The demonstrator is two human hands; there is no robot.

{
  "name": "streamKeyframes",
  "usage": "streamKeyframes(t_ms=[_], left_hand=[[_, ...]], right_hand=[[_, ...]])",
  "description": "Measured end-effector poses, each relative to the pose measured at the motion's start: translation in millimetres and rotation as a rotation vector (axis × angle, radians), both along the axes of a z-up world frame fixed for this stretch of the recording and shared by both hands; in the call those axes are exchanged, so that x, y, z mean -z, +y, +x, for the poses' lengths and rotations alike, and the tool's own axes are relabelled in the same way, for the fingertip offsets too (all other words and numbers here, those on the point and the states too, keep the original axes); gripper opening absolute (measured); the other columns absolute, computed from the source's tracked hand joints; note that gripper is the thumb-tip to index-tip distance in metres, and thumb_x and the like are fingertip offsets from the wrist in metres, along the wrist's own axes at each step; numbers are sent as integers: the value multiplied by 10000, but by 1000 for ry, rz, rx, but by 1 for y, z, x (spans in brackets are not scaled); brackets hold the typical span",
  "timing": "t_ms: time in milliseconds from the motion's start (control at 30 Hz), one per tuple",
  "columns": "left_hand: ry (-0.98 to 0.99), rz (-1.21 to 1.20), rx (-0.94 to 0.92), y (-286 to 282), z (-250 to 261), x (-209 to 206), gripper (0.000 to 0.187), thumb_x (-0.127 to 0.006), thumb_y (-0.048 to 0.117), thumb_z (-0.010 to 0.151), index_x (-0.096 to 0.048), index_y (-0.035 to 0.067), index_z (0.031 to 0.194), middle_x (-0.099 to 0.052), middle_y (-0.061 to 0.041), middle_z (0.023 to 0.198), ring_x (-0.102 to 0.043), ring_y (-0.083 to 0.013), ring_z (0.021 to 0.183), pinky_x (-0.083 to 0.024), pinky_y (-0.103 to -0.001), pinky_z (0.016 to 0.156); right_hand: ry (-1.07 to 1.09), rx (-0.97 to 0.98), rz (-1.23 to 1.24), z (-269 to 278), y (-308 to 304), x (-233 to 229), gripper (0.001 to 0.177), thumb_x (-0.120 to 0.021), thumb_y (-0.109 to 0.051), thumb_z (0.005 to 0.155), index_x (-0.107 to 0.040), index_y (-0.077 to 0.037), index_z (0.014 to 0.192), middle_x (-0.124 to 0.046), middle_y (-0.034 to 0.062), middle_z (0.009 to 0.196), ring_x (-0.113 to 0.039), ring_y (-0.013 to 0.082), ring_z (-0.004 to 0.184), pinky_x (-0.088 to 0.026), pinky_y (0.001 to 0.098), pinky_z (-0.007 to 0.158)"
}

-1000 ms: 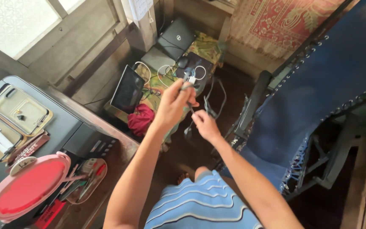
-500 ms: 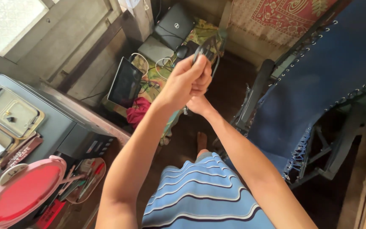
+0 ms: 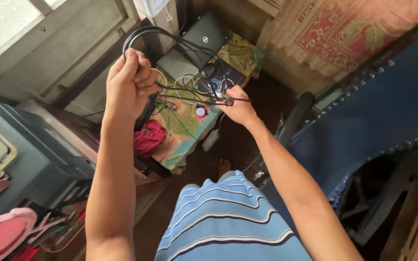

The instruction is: Organizing items on a desk and winding up a long black power cable.

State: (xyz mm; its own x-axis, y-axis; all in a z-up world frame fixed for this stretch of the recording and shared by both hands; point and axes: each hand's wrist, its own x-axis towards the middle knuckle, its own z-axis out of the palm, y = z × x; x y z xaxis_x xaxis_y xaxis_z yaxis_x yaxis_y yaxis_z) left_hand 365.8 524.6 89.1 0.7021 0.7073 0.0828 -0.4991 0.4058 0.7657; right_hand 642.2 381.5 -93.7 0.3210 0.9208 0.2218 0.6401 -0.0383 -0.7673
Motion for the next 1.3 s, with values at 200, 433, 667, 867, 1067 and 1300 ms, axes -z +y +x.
streamKeyframes(t_ms=[200, 433, 667, 867, 1067, 1300], left_hand=[[20, -67, -206, 30, 32, 45, 225, -573, 213, 1149, -528, 101, 959, -367, 44, 760, -344, -71, 656, -284, -211, 523], [134, -258, -481, 68, 71, 108, 107, -673, 77, 988, -592, 68, 1058, -514, -15, 815, -525, -124, 705, -414, -237, 580], [123, -407, -555, 90, 101, 153, 170, -623, 94, 997, -628, 1, 1139, -601, -83, 874, -616, -194, 756, -496, -300, 640], [184, -514, -615, 97, 121, 167, 147, -634, 178, 1000, -611, 47, 1062, -590, -56, 840, -621, -184, 741, -514, -283, 616], [238, -495, -583, 111, 126, 213, 162, -649, 217, 1009, -599, 63, 991, -573, -51, 818, -614, -173, 732, -490, -257, 587], [283, -553, -573, 111, 128, 246, 187, -641, 225, 1007, -605, 41, 1015, -614, -75, 872, -690, -216, 836, -554, -271, 667]], right_hand=[[144, 17, 101, 57, 36, 10, 214, -856, -88, 859, -665, 4, 891, -584, 66, 873, -617, 138, 747, -519, 301, 668], [107, -98, 92, 111, 60, -68, 145, -844, -31, 905, -713, 30, 909, -594, 86, 915, -602, 161, 741, -495, 289, 658], [249, -296, 26, 149, 71, -93, 151, -708, 28, 929, -633, 69, 1053, -631, 66, 985, -710, 138, 900, -587, 270, 786], [217, -419, -322, 138, 66, -127, 261, -587, -220, 1008, -671, 28, 1008, -619, 77, 938, -657, 145, 753, -597, 301, 622], [480, -456, -407, 135, 71, -103, 531, -513, -500, 1031, -648, 2, 923, -664, 52, 829, -656, 125, 748, -600, 296, 652], [572, -530, -389, 127, 80, -99, 531, -525, -524, 1022, -633, -17, 908, -655, 37, 796, -649, 117, 732, -586, 288, 666]])
